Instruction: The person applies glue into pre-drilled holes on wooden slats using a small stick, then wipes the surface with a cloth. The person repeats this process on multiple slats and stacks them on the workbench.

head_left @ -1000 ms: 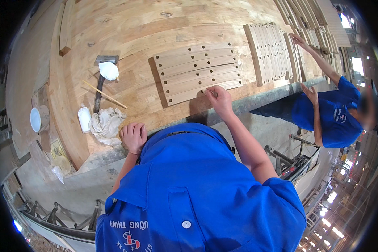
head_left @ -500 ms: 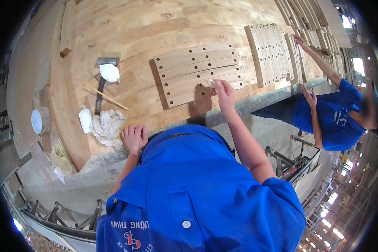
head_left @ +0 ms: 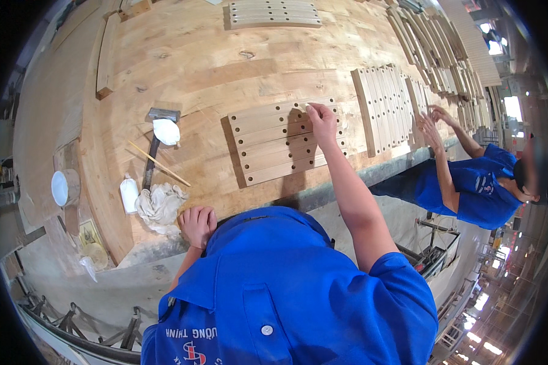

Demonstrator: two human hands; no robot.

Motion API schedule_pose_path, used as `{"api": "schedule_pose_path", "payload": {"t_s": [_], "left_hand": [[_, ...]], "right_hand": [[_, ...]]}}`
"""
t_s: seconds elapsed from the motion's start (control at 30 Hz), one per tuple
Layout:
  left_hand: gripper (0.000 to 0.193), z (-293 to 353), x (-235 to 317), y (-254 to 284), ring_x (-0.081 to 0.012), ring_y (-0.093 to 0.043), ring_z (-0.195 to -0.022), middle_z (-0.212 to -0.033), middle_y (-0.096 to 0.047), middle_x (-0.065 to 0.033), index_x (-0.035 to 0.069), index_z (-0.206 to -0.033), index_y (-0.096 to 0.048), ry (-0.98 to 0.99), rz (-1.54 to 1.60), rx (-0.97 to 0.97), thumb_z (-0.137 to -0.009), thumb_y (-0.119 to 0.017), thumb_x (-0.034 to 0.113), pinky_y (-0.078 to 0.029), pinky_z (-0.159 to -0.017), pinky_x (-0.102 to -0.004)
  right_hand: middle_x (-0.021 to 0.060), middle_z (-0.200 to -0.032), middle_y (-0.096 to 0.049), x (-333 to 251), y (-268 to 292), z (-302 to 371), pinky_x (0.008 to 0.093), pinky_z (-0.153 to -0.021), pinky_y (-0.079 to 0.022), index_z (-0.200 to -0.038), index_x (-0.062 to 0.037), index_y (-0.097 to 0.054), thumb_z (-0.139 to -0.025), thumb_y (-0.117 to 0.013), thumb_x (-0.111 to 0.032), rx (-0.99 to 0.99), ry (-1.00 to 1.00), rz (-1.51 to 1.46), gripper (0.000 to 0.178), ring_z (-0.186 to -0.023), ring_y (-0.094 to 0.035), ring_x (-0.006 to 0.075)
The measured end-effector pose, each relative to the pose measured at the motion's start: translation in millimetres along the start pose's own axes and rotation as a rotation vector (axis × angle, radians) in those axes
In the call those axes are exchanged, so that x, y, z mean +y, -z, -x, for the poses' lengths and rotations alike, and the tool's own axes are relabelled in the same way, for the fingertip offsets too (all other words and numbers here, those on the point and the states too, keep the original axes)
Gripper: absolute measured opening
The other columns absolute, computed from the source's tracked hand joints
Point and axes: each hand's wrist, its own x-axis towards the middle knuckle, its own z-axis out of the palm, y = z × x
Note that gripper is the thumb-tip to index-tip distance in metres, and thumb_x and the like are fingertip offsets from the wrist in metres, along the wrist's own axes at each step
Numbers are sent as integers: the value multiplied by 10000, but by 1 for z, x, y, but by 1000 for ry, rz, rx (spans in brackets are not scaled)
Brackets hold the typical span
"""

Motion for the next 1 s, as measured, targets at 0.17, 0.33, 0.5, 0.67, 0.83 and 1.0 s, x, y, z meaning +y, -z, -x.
{"api": "schedule_pose_path", "payload": {"t_s": [0.17,0.33,0.5,0.67,0.83,1.0], "left_hand": [[115,0,0,0,-229,-549,-829,-855,-585,12,204,-855,-664,4,3,6,-749,-709,200,-402,-757,-386],[115,-1,0,1,-218,-555,-816,-848,-586,19,203,-850,-659,-37,4,40,-747,-710,204,-397,-744,-381],[110,-2,0,2,-217,-555,-813,-842,-583,19,201,-845,-657,-17,-15,12,-749,-708,206,-396,-738,-378],[107,-2,0,3,-228,-550,-813,-840,-581,10,197,-850,-662,-16,-10,3,-754,-708,209,-398,-743,-379],[101,-2,0,3,-234,-545,-811,-842,-580,6,195,-853,-665,-44,15,32,-761,-705,207,-399,-740,-381],[99,-2,-1,2,-233,-544,-810,-843,-580,5,197,-855,-665,-18,5,6,-764,-703,207,-400,-739,-383]], "right_hand": [[81,-742,-656,-7,-7,-4,289,-643,-483,-988,14,-705,-887,-689,-209,53,130,143,245,-663,-575,136],[122,-800,-678,-9,-12,-4,310,-679,-507,-981,12,-696,-884,-689,-175,60,204,189,211,-699,-622,180],[124,-869,-708,-11,-15,-6,316,-751,-520,-1004,1,-699,-886,-705,-196,43,140,290,230,-802,-668,181],[109,-852,-703,-8,-19,-6,308,-741,-514,-982,6,-695,-887,-707,-199,99,329,334,226,-780,-653,166],[81,-810,-686,-8,-16,1,279,-697,-495,-978,6,-695,-882,-707,-193,114,192,145,221,-722,-607,131],[96,-789,-680,-9,2,13,284,-700,-499,-980,-3,-700,-882,-695,-209,61,48,190,228,-743,-627,144]]}}
